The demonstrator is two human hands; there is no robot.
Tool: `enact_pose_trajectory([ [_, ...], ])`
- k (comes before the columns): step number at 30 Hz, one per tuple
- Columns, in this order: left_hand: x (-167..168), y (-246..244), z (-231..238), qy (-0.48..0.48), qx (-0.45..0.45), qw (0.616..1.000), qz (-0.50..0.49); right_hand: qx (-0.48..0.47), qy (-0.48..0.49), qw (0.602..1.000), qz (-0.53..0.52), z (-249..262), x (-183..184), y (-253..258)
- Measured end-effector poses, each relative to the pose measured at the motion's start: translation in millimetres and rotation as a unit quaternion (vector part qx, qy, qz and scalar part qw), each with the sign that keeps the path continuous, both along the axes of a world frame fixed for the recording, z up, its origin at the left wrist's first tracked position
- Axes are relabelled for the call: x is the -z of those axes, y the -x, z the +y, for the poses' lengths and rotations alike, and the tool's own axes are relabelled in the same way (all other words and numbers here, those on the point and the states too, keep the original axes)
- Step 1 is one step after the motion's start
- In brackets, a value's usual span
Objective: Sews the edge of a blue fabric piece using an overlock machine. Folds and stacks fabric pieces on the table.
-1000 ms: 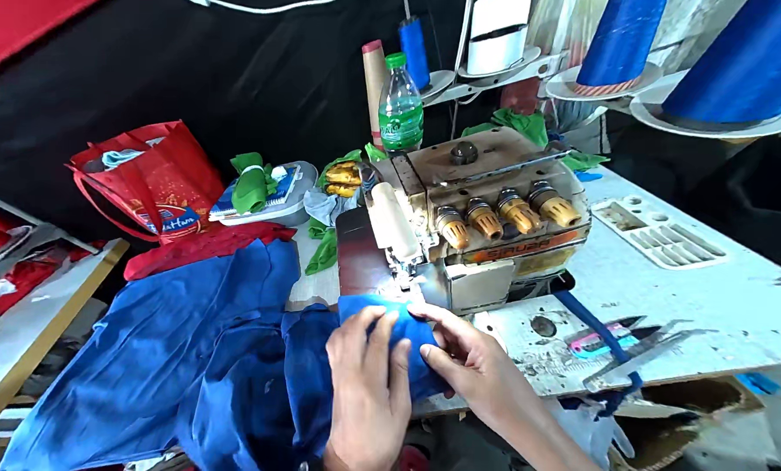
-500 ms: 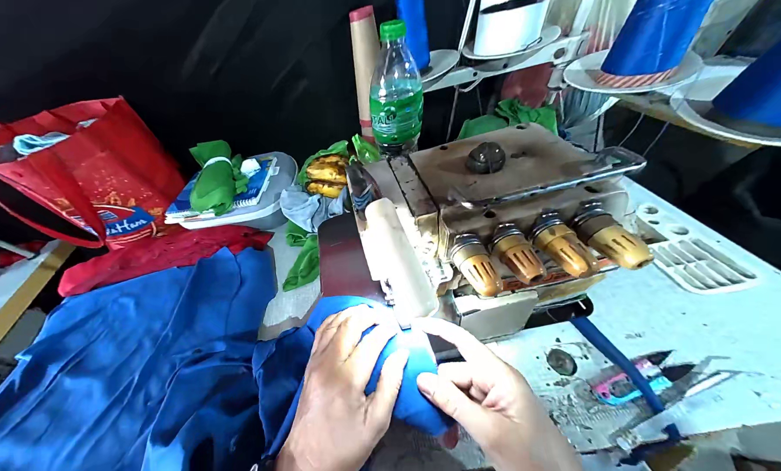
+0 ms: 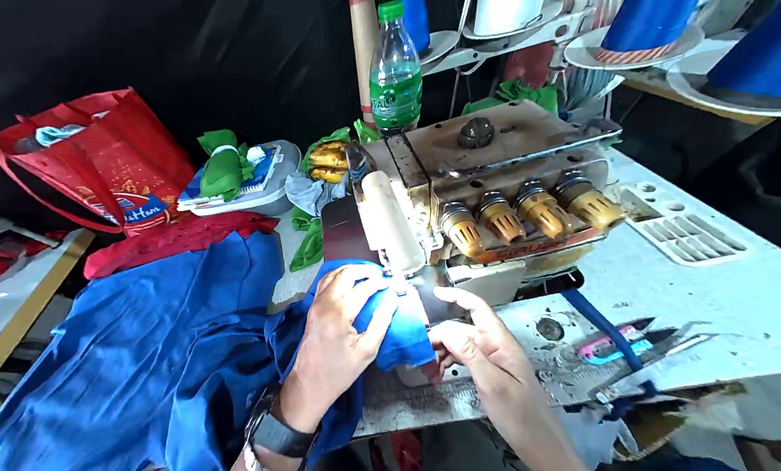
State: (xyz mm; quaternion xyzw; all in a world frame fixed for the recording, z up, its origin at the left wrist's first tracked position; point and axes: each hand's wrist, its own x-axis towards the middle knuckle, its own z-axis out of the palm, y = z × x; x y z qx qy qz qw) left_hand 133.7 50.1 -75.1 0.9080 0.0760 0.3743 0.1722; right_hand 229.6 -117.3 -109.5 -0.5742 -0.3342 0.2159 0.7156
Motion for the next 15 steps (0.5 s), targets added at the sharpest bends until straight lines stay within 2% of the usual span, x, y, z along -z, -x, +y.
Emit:
enact_pose_trajectory([
  [5,0,0,1,-0.007,0.002,1.000,0.005,0.019,0.005,0.999,0.037,6,-3,11],
  [10,-5,18,-20,-0.083,-0.010,0.996,0.008,0.036,0.004,0.998,0.045,5,-11,22],
  [15,5,25,-33,-0.082,-0.027,0.996,0.025,0.059,0.020,0.998,0.030,8,-17,23],
])
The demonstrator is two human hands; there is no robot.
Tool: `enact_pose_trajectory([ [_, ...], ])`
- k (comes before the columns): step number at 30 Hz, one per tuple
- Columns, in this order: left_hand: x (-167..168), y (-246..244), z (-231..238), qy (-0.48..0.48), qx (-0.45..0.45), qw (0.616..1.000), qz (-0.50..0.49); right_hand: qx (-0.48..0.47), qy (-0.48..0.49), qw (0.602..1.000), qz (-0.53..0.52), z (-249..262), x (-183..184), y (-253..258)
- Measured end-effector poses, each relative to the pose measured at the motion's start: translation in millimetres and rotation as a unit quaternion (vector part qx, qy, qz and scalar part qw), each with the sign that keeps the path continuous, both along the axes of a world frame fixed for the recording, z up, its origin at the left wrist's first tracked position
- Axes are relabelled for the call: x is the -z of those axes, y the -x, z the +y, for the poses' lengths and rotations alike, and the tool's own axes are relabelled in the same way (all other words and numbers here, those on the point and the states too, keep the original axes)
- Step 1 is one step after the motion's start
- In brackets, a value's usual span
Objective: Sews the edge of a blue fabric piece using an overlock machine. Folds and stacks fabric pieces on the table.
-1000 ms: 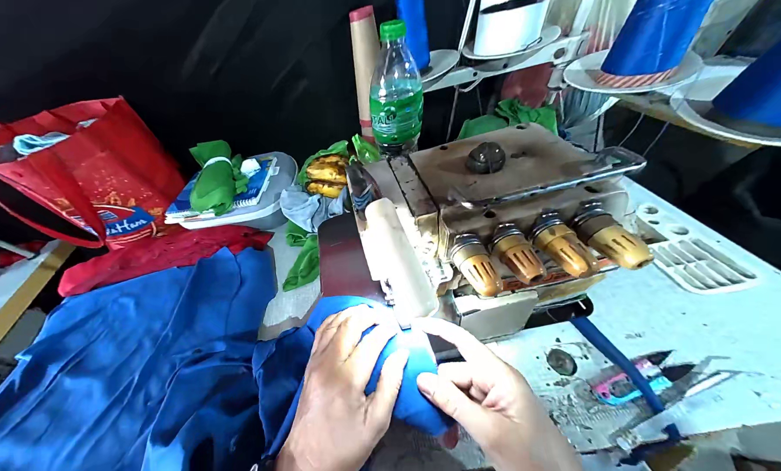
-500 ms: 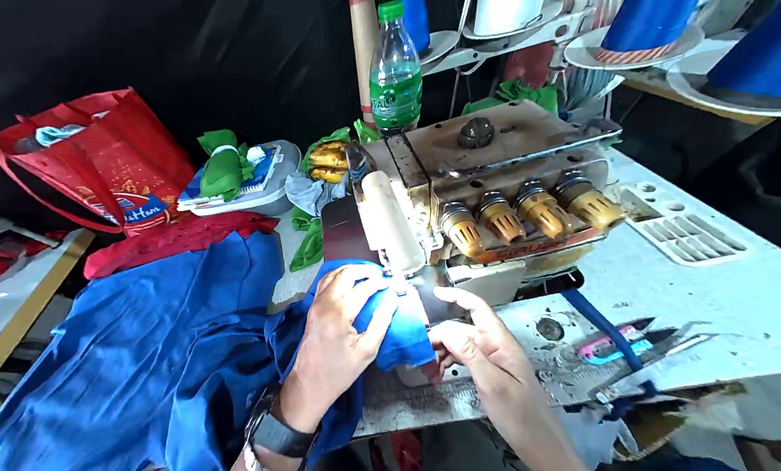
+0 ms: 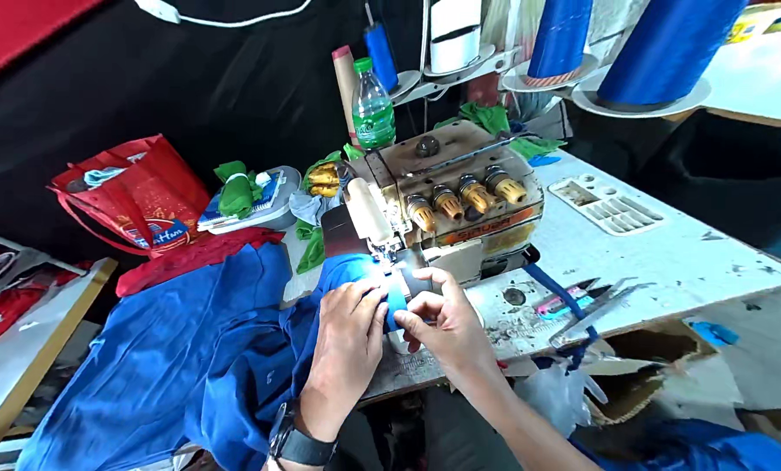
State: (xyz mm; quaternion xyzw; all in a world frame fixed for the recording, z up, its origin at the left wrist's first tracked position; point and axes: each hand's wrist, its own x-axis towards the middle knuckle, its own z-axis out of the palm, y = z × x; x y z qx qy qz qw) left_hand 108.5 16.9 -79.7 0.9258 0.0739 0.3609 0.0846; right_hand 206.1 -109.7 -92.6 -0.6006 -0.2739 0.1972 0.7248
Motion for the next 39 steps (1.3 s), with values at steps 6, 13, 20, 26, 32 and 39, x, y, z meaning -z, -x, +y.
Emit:
enact_pose_trajectory([
  [6,12,12,-9,-0.009,0.041,0.999,0.009,-0.004,0.017,0.999,-0.044,1,-8,-2],
  [13,28,-3,-4,-0.080,-0.001,0.994,-0.067,-0.041,0.006,0.999,0.003,-1,-9,0],
  [20,23,4,5,-0.126,0.015,0.992,-0.021,-0.046,0.016,0.998,0.042,-4,2,-3],
  [26,24,10,0,-0.047,-0.020,0.999,0.011,-0.016,-0.011,1.000,0.008,-2,16,-4],
  [32,25,-4,6,-0.016,-0.040,0.998,-0.036,0.001,-0.030,0.999,0.015,5,11,-7],
  [39,9,-16,27,0.053,-0.018,0.998,-0.018,0.024,0.042,0.999,-0.004,22,-5,-28],
])
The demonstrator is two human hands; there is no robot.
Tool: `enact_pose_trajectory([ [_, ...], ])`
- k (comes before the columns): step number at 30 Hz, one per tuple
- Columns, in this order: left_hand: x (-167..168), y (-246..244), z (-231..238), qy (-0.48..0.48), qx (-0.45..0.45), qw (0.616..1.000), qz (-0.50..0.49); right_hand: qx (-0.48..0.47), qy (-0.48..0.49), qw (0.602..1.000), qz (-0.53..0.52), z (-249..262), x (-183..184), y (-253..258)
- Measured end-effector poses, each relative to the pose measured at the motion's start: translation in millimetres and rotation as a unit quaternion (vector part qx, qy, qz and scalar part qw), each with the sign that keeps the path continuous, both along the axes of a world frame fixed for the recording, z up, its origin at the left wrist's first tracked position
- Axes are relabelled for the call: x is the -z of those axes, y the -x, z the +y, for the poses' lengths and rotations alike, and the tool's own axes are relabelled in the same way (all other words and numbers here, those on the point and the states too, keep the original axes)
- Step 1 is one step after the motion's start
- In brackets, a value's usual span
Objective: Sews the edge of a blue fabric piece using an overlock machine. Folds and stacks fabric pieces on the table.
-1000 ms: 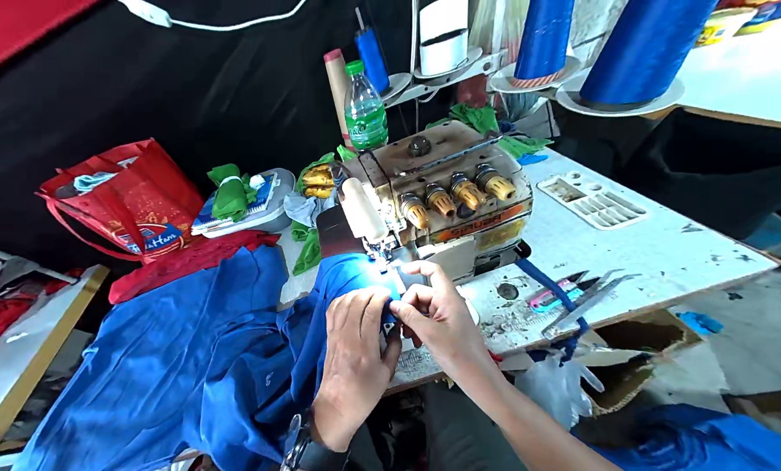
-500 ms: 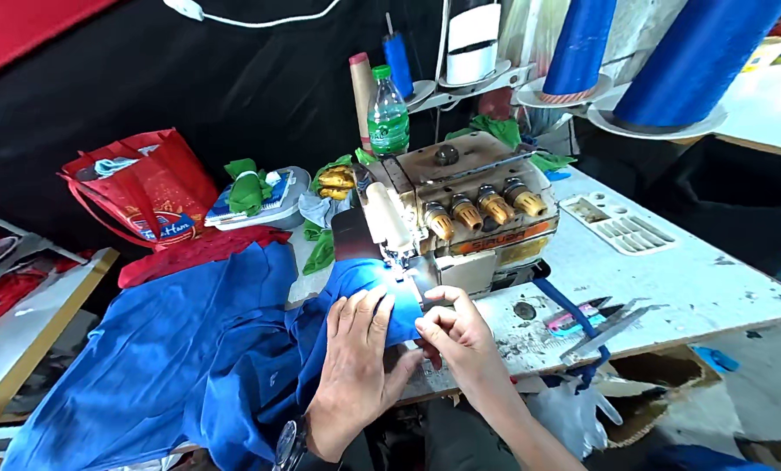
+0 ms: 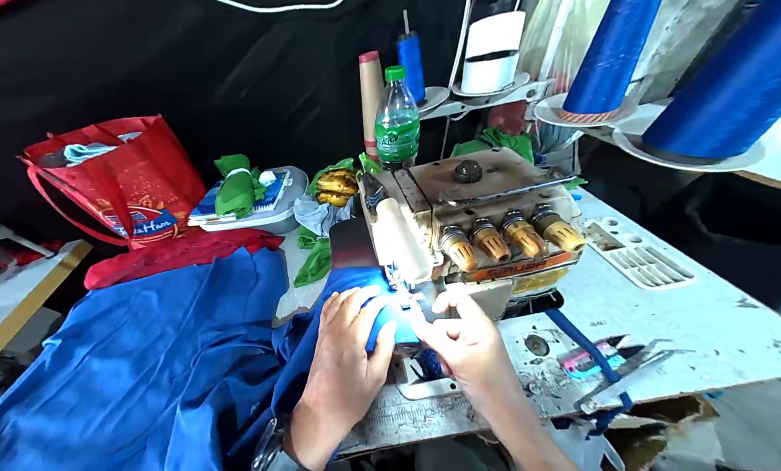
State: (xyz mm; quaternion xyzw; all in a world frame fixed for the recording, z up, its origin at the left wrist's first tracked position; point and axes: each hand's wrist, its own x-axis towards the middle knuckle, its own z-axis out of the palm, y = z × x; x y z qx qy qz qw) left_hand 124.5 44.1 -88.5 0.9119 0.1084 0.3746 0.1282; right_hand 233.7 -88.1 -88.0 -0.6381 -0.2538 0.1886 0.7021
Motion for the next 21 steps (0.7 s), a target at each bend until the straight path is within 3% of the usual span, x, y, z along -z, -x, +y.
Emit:
enact_pose_trajectory([
  [4,-16,-10,14,0.021,-0.012,0.999,0.040,0.020,0.010,0.999,-0.038,6,6,-8],
  [8,-30,-30,33,0.033,-0.050,0.996,0.061,0.061,0.013,0.986,-0.153,-6,21,11],
  [13,-39,-49,72,0.068,-0.032,0.991,0.111,-0.006,-0.059,0.962,-0.268,-15,19,39],
  [17,-29,-26,82,0.006,-0.045,0.997,0.063,-0.013,-0.093,0.920,-0.380,2,10,39],
  [21,-20,24,63,0.035,0.015,0.997,-0.066,-0.012,-0.070,0.892,-0.445,33,-3,38],
])
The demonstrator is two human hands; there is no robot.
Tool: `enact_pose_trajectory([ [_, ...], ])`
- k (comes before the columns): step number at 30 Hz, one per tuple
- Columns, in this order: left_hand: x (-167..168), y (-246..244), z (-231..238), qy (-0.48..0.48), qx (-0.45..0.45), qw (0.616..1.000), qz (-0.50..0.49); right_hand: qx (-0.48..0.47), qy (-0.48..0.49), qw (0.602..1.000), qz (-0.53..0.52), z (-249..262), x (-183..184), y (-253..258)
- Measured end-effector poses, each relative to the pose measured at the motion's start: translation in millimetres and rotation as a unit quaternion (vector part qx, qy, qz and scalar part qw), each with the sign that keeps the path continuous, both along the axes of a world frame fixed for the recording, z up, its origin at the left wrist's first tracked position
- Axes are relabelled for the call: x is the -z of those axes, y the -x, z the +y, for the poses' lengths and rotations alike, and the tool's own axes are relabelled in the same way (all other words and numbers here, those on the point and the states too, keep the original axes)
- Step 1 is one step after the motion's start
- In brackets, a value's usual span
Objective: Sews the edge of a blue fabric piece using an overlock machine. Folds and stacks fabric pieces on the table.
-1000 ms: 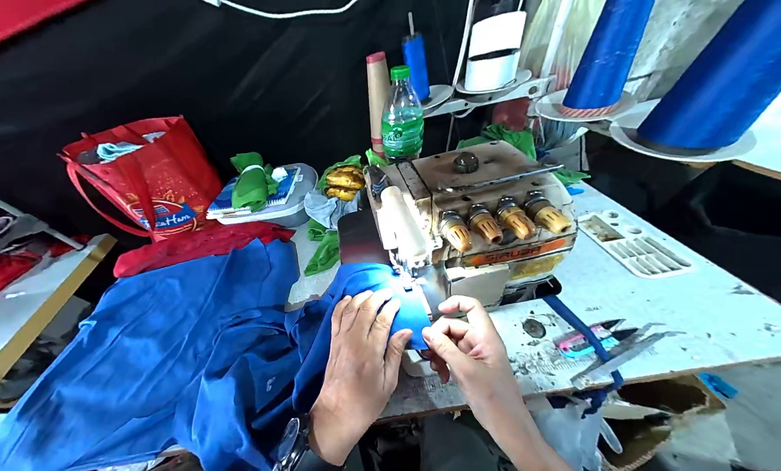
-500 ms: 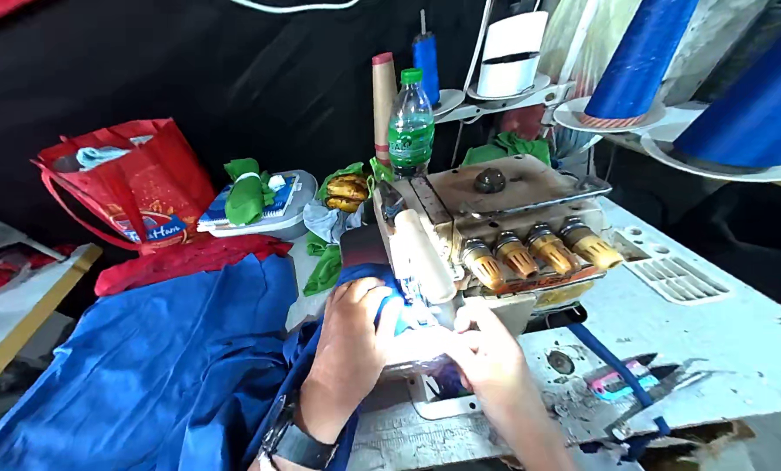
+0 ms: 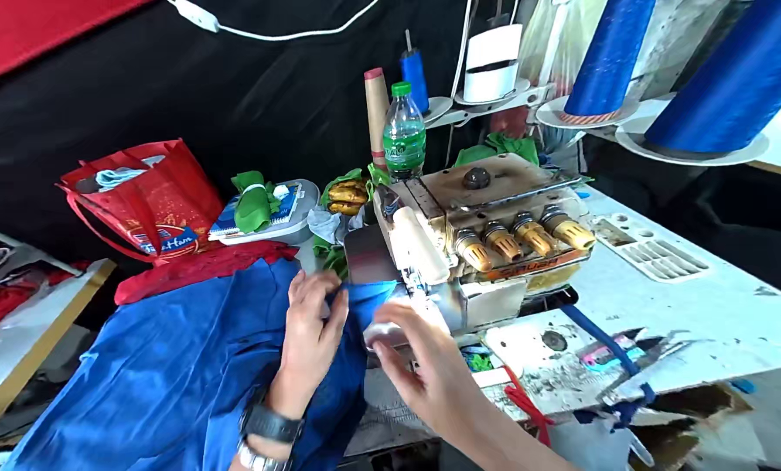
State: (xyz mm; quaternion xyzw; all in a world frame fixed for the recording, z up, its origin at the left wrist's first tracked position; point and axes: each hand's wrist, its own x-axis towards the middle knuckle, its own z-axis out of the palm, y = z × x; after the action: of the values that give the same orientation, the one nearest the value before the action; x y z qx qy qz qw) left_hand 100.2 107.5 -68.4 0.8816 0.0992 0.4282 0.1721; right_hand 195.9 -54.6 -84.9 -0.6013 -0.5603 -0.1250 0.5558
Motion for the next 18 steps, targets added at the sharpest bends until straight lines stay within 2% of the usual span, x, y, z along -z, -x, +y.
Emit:
enact_pose_trajectory([
  [2,2,26,-22,0.028,0.014,0.999,-0.023,-0.019,0.042,0.999,-0.017,13,-9,3],
  [5,3,57,-51,0.047,0.028,0.998,-0.036,-0.100,0.068,0.990,-0.067,19,-14,6],
  [10,-10,96,-96,0.176,0.124,0.974,0.072,-0.175,0.056,0.970,-0.160,-23,11,4],
  [14,6,67,-130,0.153,0.153,0.957,0.195,-0.124,0.148,0.967,-0.166,-76,23,-39],
  [18,36,22,-144,0.072,0.153,0.971,0.166,-0.047,0.149,0.959,-0.235,-83,30,-96],
])
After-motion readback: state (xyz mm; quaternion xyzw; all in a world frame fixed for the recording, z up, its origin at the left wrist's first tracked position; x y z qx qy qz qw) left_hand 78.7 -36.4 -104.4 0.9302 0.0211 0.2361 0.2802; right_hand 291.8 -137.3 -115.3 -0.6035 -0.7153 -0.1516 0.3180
